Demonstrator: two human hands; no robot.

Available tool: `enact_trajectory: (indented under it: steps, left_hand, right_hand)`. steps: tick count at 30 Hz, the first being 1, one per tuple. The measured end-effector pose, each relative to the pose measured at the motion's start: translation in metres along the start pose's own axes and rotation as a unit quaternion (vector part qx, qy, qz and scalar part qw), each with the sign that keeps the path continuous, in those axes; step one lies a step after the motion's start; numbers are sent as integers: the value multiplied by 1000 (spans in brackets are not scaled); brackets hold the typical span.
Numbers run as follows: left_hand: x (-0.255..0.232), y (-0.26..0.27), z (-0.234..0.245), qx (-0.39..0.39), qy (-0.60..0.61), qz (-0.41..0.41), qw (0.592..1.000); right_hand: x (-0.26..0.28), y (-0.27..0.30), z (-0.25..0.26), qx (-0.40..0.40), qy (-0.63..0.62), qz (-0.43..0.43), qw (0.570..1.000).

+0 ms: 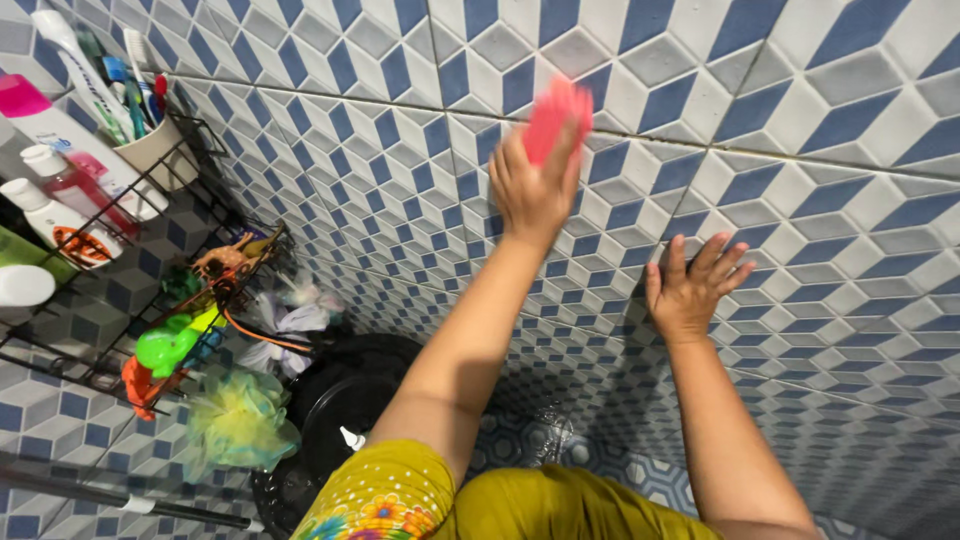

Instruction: The person scrubs the tiled bathroom walls using a long-handled brush and then a pink sponge. They clean the floor near the door and the wall sections around a corner shelf containing toiletries.

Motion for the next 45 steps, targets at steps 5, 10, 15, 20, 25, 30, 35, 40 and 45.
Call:
enact_trajectory:
  steps: [5,10,15,20,25,30,35,40,45]
  left_hand:
    - [-55,129,-8,118,92,-68,986]
    - [-69,113,-3,121,85,-85,985]
    - [-38,-22,3,28,20,-17,999]
    - [-50,-49,13,-19,31,-53,998]
    - [-97,57,-2,79,107,-124,983]
    - [-112,69,6,71,109,-162,978]
    - [-105,-31,12,-9,63,-164,984]
    - [-109,-50,7,1,62,-169,984]
    - [-125,46,4,53,122,-216,967]
  right_hand:
    - [0,2,0,-2,2,7,1000]
    - [-2,3,-1,-5,-7,18,1000]
    - [-5,9,-2,13,-2,16,1000]
    - [-6,11,-4,21,4,16,1000]
    - [-9,15,-2,38,-11,17,999]
    - [-9,17,4,49,-21,25,998]
    - [-3,22,9,41,-15,10,999]
    - [2,20,20,71,-33,2,997]
    - [23,21,57,99,-83,-16,992]
Point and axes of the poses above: each hand's wrist, its own y-axis away from the middle knuckle, its own z-axis out of the back of the hand, x = y × z, the point moved 9 cm from there along -y, towards the middle knuckle, and after that the axes turned 15 degrees about -z, right-handed, at the moved point
